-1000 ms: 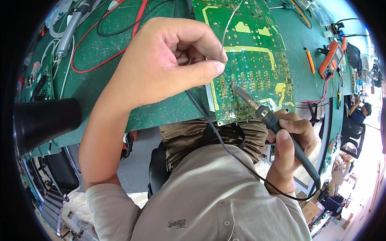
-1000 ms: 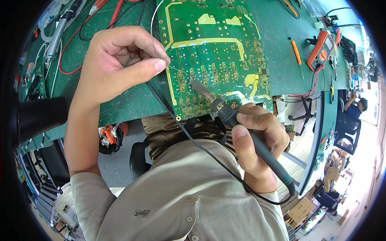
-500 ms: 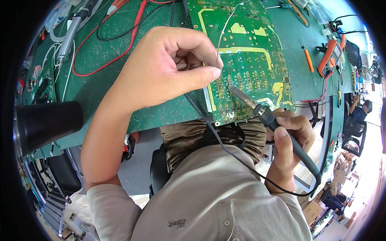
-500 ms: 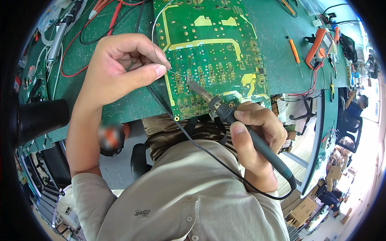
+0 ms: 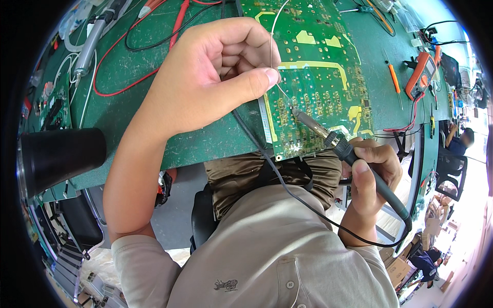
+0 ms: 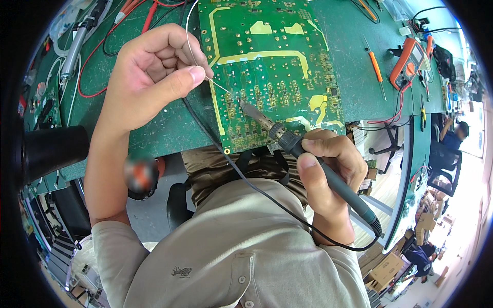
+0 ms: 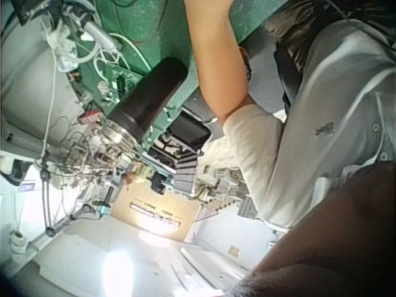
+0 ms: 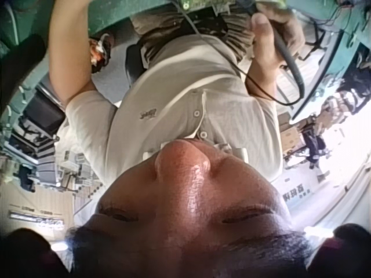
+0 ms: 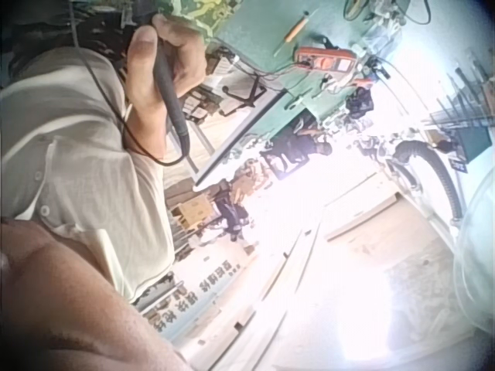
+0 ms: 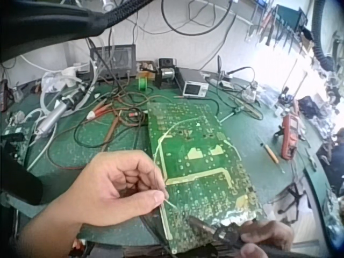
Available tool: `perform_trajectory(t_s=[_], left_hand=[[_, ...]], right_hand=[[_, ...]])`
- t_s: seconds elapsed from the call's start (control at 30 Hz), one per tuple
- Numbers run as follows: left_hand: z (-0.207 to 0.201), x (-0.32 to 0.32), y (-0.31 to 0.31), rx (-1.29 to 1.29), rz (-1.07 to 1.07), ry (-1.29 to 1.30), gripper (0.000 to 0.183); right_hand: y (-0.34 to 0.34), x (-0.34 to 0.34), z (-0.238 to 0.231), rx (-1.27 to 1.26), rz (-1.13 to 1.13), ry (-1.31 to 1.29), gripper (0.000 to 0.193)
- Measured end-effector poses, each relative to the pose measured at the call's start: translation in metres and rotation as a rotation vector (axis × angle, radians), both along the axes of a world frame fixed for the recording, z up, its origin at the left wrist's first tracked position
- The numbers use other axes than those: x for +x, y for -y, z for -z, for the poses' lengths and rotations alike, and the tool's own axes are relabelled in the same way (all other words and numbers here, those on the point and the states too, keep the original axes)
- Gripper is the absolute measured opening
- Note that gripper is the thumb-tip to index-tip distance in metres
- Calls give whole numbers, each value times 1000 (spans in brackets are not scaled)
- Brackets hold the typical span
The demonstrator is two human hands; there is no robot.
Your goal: The person uses a soldering iron and solder wire to apply solder to multiple points on a green printed circuit board. The hands hold the solder wire in one hand and the soldering iron in the other, moving methodically across the board to create solder joints.
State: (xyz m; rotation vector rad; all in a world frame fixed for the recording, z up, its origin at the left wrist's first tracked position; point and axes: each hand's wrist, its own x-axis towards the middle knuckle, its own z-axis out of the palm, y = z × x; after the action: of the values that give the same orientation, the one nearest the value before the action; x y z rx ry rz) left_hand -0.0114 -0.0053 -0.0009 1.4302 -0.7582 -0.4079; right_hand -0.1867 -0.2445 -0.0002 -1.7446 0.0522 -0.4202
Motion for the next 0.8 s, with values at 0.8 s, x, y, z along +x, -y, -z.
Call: perform_trajectory(t_s=[0.8], left_hand=[[-2, -3, -6, 120, 79, 21, 8]], right_hand=[[5, 0, 3, 58, -85, 64, 18]])
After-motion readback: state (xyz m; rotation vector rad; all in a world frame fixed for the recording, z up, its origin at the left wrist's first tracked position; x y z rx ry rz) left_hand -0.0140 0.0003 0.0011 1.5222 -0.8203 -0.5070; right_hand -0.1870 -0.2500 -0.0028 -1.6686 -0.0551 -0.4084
